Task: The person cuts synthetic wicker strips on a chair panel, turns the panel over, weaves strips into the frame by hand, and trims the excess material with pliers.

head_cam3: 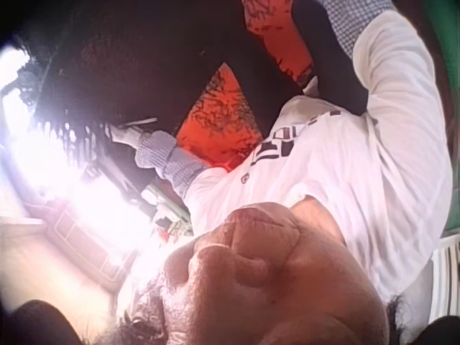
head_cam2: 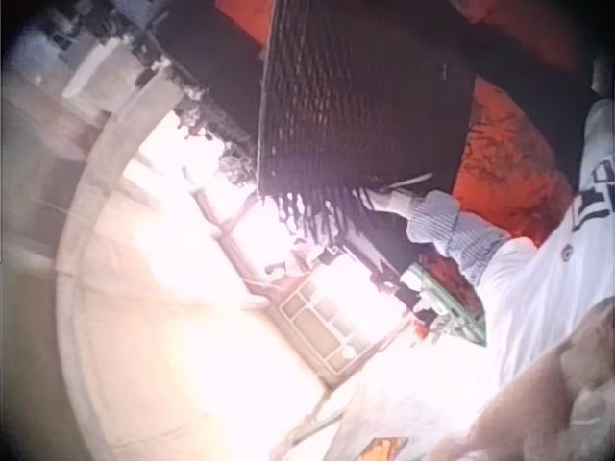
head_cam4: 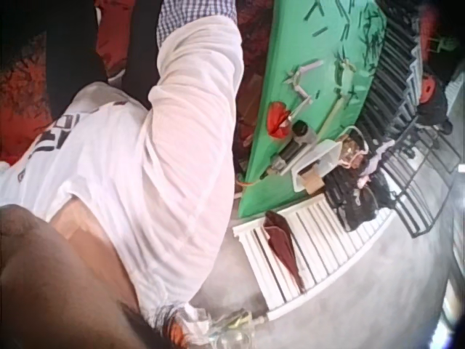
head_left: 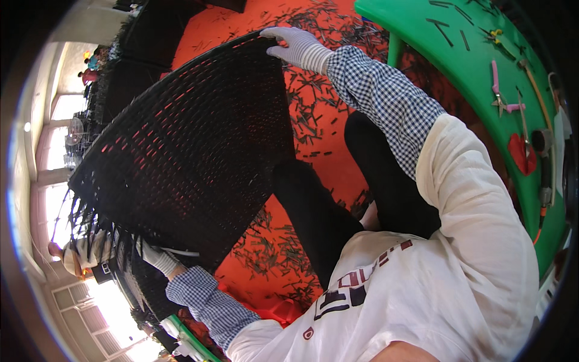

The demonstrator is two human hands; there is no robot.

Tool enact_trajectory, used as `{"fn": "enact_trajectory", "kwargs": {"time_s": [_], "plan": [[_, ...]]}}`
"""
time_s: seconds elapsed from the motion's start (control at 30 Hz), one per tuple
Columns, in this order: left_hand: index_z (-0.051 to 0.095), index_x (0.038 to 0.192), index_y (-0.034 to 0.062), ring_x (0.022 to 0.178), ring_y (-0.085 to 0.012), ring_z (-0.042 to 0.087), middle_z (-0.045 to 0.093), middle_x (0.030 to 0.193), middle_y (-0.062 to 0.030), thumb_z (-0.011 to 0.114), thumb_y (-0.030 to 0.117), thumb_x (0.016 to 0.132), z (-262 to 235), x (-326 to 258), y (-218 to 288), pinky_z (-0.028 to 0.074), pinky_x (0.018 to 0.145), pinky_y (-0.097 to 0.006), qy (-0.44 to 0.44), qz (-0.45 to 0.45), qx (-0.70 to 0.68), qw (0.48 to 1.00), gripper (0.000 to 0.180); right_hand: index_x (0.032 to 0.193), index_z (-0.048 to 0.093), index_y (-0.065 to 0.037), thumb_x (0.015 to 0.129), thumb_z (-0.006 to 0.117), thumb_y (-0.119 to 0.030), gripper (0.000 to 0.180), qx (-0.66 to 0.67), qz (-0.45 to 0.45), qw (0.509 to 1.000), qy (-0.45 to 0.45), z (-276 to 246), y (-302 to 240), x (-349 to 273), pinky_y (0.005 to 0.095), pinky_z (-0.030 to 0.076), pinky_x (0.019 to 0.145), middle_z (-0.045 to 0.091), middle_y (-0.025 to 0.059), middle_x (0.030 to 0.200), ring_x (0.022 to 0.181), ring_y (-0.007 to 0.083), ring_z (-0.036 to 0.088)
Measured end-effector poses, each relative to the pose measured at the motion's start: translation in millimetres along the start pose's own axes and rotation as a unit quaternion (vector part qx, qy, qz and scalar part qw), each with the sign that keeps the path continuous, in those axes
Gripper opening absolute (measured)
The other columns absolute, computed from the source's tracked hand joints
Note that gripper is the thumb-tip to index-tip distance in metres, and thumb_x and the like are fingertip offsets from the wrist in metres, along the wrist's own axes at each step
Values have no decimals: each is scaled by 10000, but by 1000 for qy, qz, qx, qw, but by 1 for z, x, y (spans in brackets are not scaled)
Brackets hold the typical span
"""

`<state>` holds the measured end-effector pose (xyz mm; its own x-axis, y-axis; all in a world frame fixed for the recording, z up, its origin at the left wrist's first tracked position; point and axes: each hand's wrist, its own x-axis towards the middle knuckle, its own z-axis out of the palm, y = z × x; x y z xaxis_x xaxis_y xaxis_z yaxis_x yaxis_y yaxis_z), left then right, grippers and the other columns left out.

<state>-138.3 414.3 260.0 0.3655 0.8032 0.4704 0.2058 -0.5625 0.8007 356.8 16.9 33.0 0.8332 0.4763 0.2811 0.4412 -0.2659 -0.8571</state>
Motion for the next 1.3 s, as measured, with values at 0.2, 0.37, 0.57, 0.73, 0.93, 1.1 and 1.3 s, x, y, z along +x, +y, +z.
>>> {"fn": "enact_trajectory", "kwargs": {"time_s": [0.2, 0.37, 0.57, 0.73, 0.93, 1.1, 1.3], "plan": [[675, 1163, -2, 927, -141, 615, 668, 1078, -38, 502, 183, 1036, 16, -81, -43, 514, 826, -296, 75, 42, 88, 992, 283, 1432, 547, -182, 1030, 555, -354, 437, -98, -60, 993, 12, 2, -1, 8, 440, 520, 1018, 643, 103, 1302, 1152, 287, 629], [619, 1239, -15, 988, -188, 626, 652, 1119, -84, 466, 127, 1039, 10, -120, -73, 526, 866, -324, 50, 49, 48, 996, 289, 1393, 579, -177, 1031, 546, -361, 407, -147, -131, 979, 52, -2, 0, 16, 431, 484, 1053, 643, 89, 1304, 1204, 276, 593], [668, 1136, 19, 850, -128, 650, 688, 1026, -45, 475, 214, 1041, 32, -200, -80, 546, 747, -271, 57, 5, -131, 990, 291, 1362, 601, -171, 1011, 568, -361, 400, -221, -193, 953, 71, -14, 9, 17, 419, 465, 1060, 650, 52, 1283, 1189, 257, 594], [671, 1121, 46, 845, -134, 655, 692, 1010, -36, 502, 203, 1025, 33, -230, -79, 546, 737, -274, 72, -19, -142, 987, 250, 1406, 547, -180, 990, 609, -361, 459, -261, -234, 935, 46, -5, 3, 19, 418, 457, 1068, 628, 39, 1312, 1209, 252, 586], [650, 1197, 40, 882, -148, 659, 690, 1074, -50, 491, 184, 1035, 35, -259, -104, 563, 786, -293, 79, -6, -141, 987, 268, 1407, 528, -159, 960, 658, -329, 495, -291, -297, 909, -6, -6, -1, 21, 414, 473, 1048, 655, 63, 1250, 1177, 256, 610], [620, 1224, 35, 962, -166, 651, 672, 1088, -53, 495, 175, 1036, 49, -264, -96, 555, 859, -326, 84, -11, -113, 990, 266, 1352, 555, -152, 997, 610, -348, 410, -358, -305, 882, -20, -12, -3, 22, 400, 495, 1024, 663, 69, 1222, 1171, 237, 623], [634, 1079, 35, 745, -164, 655, 695, 945, -87, 426, 116, 1032, 68, -264, -69, 575, 625, -293, 82, -32, -64, 994, 228, 1202, 615, -97, 874, 700, -218, 360, -266, -398, 878, 25, -11, 17, 34, 434, 514, 915, 670, 108, 1073, 1037, 311, 636]]}}
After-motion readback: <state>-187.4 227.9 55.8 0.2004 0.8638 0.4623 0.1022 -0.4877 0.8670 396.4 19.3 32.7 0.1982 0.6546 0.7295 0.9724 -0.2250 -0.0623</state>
